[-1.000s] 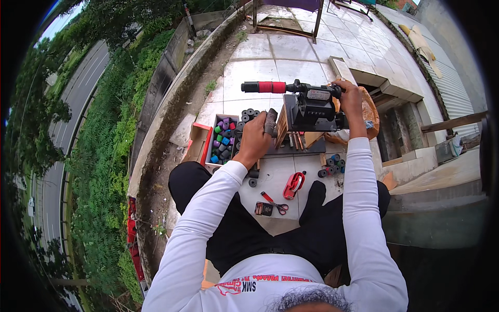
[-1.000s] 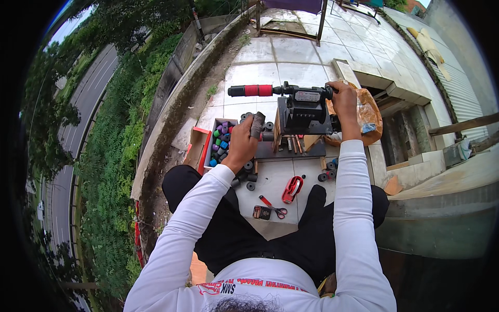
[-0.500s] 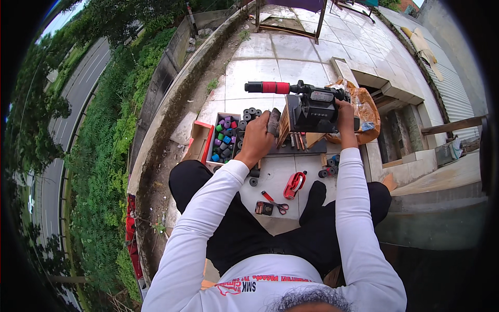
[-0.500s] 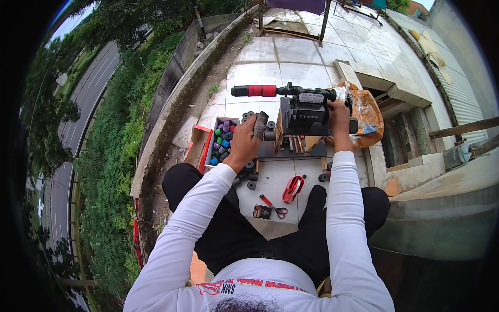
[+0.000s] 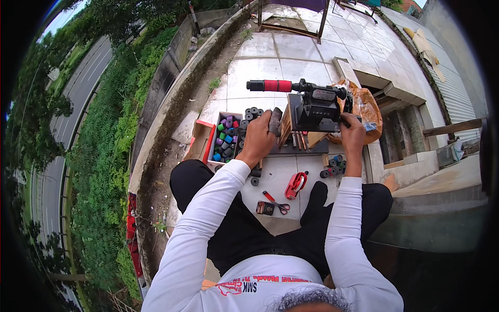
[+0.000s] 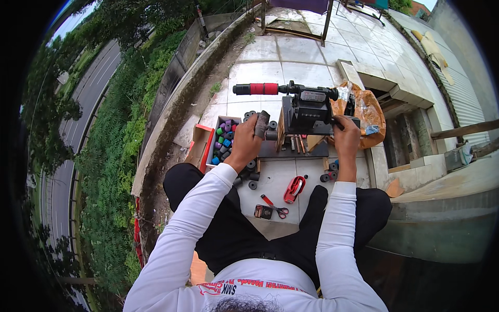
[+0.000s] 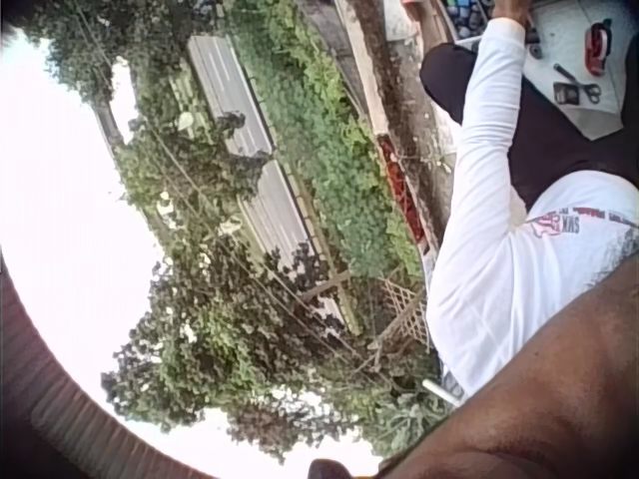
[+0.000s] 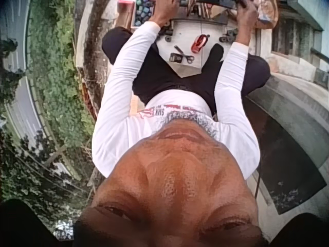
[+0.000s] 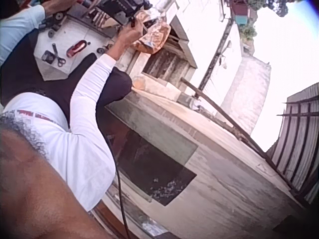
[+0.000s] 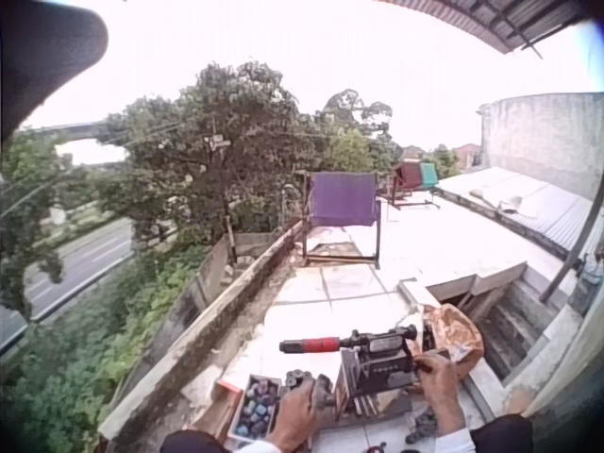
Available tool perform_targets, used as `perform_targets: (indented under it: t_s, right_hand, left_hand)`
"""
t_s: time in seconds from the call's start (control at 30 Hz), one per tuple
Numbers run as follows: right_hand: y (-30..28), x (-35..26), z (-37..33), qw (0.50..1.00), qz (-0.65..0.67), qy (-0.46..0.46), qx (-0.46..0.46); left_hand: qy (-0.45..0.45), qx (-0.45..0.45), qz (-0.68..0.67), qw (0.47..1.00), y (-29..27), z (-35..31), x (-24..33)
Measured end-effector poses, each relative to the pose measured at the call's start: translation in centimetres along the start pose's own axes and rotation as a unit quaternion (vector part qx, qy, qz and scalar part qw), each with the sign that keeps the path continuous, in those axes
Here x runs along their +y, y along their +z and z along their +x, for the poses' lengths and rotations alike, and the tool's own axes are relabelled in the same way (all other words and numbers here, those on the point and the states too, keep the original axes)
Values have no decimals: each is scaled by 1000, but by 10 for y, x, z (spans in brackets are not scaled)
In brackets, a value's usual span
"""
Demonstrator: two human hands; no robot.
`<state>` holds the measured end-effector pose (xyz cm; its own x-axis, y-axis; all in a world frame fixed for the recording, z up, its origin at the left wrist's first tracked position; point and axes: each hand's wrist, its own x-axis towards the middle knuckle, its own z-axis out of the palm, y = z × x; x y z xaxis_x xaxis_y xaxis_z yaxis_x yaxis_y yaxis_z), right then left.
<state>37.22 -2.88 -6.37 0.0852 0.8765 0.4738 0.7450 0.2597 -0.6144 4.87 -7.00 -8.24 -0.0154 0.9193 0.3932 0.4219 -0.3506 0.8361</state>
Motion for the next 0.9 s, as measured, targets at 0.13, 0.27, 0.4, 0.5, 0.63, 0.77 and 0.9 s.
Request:
perform_targets:
  t_s: [0.13, 0.27, 0.4, 0.5, 0.63, 0.77, 0.9]
  right_hand:
    - [-12, -14, 9, 999, 7, -23, 30]
    - [-24, -31, 33, 1000, 0, -3, 22]
    - [-16, -18, 57, 999, -12, -17, 26]
    - [-11, -11, 79, 999, -14, -46, 14]
    - [4, -9, 104, 999, 9, -23, -28]
    - [24, 5, 109, 999, 23, -19, -24]
    - [41, 31, 102, 997, -41, -44, -46]
  left_hand:
    - [-5, -1, -6, 1000, 0, 0, -4]
    - [-11, -4, -3, 1000, 1, 1, 0]
    - [-2, -7, 4, 1000, 2, 1, 0]
    - [-2, -4, 6, 1000, 2, 1, 0]
    - [5, 7, 13, 1000, 1, 0, -2]
    - [3, 15, 18, 1000, -3, 0, -1]
    - [13, 13, 23, 1000, -2, -1, 0]
